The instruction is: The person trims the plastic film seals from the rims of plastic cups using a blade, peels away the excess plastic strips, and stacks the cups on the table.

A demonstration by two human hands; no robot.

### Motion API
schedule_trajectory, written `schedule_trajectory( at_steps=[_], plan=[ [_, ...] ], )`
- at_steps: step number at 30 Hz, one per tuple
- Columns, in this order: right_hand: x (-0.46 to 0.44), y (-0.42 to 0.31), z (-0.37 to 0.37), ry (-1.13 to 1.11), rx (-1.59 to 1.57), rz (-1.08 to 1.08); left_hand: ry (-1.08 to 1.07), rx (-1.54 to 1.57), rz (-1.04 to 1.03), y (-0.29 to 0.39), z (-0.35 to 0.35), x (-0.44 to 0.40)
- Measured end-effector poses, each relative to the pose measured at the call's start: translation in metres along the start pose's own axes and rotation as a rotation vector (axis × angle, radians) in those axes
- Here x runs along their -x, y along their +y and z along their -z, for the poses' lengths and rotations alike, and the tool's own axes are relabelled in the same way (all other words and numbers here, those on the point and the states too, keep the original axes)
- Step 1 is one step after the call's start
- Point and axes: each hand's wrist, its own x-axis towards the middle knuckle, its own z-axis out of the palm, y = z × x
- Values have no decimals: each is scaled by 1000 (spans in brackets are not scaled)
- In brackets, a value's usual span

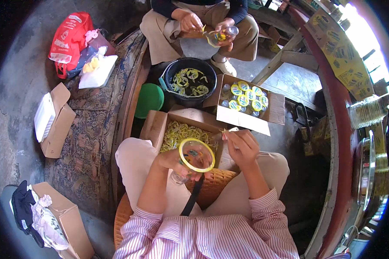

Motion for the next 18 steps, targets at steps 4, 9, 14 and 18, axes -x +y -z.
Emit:
schedule_trajectory(
  at_steps=[4,9,14,18],
  plan=[
    [14,8,-10,-279,-28,-223,207,-103,-107,-6,7,10],
    [33,19,-24,-616,-29,-346,260,-414,-204,2,10,3],
    [35,15,-28,-787,-17,-361,384,-497,-184,5,10,1],
    [43,17,-30,-893,-13,-409,565,-446,-227,3,5,1]
  ],
)
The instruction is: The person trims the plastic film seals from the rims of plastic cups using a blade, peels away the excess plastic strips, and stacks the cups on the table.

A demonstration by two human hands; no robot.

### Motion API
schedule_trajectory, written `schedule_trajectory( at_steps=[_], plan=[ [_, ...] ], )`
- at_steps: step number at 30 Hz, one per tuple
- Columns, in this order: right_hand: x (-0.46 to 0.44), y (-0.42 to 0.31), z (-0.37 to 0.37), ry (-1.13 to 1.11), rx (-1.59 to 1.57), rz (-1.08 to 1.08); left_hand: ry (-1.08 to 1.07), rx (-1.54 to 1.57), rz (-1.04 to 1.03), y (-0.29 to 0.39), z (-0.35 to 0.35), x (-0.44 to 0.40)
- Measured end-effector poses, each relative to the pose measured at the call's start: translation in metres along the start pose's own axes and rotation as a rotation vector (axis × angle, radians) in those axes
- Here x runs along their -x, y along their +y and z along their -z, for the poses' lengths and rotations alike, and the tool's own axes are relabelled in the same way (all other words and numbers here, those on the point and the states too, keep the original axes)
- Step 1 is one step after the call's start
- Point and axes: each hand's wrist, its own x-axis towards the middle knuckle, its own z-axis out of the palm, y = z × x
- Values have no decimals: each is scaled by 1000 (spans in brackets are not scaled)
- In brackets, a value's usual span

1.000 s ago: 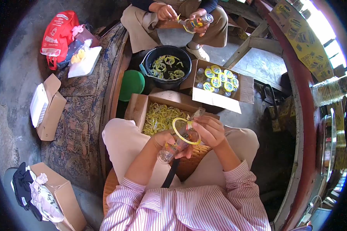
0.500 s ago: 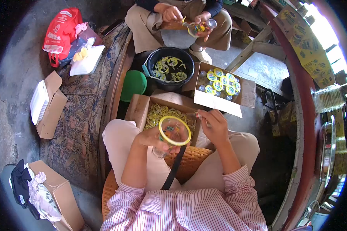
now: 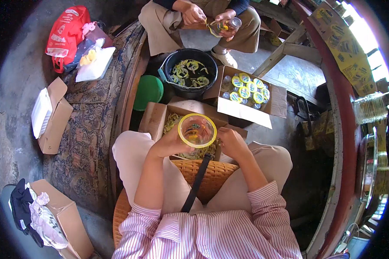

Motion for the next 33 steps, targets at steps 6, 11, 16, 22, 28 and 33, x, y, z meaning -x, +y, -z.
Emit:
schedule_trajectory(
  at_steps=[6,11,16,22,28,33],
  plan=[
    [2,6,-9,40,-66,-1,9,-144,-139,-8,2,-6],
    [-5,14,0,112,-550,-126,199,-276,-251,-9,6,-10],
    [-10,28,-7,243,-943,-163,554,-387,-244,-20,-3,-21],
    [-10,15,2,386,-908,-240,689,-642,-271,-52,-24,-36],
    [-8,-2,9,452,-835,-251,693,-640,-325,-65,-32,-43],
    [-6,-5,16,413,-821,-262,710,-612,-305,-76,-15,-40]
  ],
)
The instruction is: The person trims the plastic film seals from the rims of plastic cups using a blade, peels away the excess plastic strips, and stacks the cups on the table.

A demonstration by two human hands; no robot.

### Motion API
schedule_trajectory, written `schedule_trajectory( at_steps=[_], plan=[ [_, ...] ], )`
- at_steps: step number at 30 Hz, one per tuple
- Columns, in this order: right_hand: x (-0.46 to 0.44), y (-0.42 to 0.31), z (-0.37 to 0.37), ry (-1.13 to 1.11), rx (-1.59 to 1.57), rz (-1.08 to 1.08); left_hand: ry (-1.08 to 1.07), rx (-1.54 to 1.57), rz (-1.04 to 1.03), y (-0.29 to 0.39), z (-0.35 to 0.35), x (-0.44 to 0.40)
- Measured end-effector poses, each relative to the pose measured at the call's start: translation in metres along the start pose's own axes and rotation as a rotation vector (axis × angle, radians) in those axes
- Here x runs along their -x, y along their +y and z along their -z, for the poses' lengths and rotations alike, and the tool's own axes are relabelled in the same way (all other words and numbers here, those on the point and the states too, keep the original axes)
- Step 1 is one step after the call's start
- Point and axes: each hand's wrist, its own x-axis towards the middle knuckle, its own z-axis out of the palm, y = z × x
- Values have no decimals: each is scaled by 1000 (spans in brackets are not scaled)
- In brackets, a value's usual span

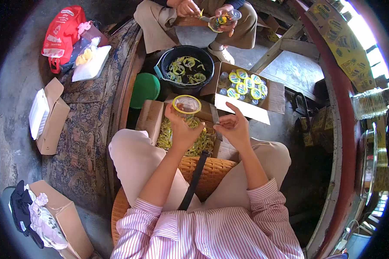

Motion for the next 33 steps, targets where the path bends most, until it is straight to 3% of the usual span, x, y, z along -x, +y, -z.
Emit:
schedule_trajectory(
  at_steps=[4,7,13,20,27,33],
  plan=[
    [-1,3,-2,-4,9,94,32,32,4,10,2,-2],
    [3,-6,-2,22,241,311,63,39,-8,9,4,-7],
    [6,-12,-5,46,260,357,111,-18,13,6,10,-9],
    [7,-17,-7,133,506,678,228,133,-3,23,12,-11],
    [3,-16,-5,130,469,621,190,216,-36,29,11,-14],
    [0,-15,-4,188,358,561,169,187,-182,30,10,-17]
  ],
)
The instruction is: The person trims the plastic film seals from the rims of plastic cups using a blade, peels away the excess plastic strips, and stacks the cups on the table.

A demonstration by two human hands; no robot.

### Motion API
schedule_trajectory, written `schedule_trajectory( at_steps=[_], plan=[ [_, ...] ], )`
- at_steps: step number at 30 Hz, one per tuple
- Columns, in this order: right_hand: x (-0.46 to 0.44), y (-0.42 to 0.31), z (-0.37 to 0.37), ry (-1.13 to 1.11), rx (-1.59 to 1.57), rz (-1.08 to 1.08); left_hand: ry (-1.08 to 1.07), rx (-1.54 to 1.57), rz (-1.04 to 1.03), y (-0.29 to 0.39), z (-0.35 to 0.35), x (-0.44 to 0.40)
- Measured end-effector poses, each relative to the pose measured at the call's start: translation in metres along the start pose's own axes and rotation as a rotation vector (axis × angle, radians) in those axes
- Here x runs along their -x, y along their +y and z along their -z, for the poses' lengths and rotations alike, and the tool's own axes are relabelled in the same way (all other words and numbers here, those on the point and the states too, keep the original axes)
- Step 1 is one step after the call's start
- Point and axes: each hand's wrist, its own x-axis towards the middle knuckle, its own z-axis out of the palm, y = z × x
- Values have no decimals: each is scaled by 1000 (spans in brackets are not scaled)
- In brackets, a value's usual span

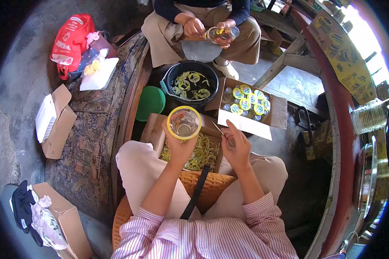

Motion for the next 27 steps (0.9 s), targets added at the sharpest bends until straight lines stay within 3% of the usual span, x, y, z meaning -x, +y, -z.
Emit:
schedule_trajectory(
  at_steps=[10,22,27],
  plan=[
    [0,5,-4,-4,-3,31,-18,4,12,-3,1,3],
    [3,9,-7,-28,41,11,-48,-86,-126,12,4,-1],
    [1,7,-5,-40,9,1,-31,-60,-66,11,5,0]
  ],
)
